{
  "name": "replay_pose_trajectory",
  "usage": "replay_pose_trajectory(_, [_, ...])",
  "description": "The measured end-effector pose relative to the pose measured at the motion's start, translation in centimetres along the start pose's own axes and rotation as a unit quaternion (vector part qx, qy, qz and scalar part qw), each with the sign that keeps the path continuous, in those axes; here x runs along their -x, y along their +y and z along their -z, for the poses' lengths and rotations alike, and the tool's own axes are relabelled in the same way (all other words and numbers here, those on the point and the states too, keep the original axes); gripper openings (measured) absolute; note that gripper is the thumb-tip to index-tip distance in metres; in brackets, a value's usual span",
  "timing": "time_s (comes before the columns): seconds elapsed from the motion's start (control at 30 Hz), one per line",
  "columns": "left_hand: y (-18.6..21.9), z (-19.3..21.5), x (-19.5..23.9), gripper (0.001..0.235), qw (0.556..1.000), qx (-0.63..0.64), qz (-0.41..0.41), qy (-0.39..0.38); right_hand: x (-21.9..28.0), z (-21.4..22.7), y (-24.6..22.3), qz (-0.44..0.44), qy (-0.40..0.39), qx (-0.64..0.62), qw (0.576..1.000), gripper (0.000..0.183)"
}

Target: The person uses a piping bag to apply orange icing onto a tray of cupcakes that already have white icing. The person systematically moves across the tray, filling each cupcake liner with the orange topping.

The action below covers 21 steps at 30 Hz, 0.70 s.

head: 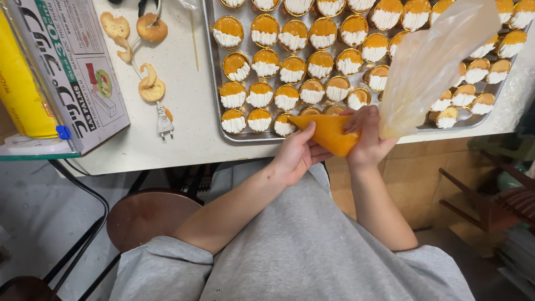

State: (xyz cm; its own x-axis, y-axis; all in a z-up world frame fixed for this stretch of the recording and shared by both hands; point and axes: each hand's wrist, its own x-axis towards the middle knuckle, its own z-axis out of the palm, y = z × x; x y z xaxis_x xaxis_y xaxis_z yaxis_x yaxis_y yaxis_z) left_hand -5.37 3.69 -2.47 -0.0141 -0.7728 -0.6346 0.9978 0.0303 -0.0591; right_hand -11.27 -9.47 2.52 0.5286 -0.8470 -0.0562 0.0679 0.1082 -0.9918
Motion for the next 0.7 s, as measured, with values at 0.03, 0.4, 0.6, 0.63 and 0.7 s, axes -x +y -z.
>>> replay_pose_trajectory(0.03, [0.0,0.0,0.1,0.047,1.0,-0.002,0.003,0.0,0.1,0.1,0.0,0.0,-0.003,0.008,1.0,0.029])
replay_pose_trajectory(0.4, [0.1,-0.2,-0.2,0.048,1.0,-0.023,0.01,0.008,0.4,0.5,0.2,0.04,-0.001,0.027,0.999,0.026])
replay_pose_trajectory(0.6, [-0.7,0.0,0.6,0.048,0.999,-0.016,0.024,0.019,1.3,0.7,-0.4,0.018,-0.012,0.027,0.999,0.024])
replay_pose_trajectory(0.63, [-0.7,0.0,0.6,0.048,1.0,-0.013,0.023,0.017,1.3,0.7,-0.4,0.021,-0.005,0.031,0.999,0.022])
replay_pose_trajectory(0.7, [-0.5,0.0,0.3,0.048,0.999,-0.022,0.021,0.014,1.1,0.7,-0.3,0.026,0.009,0.04,0.999,0.019])
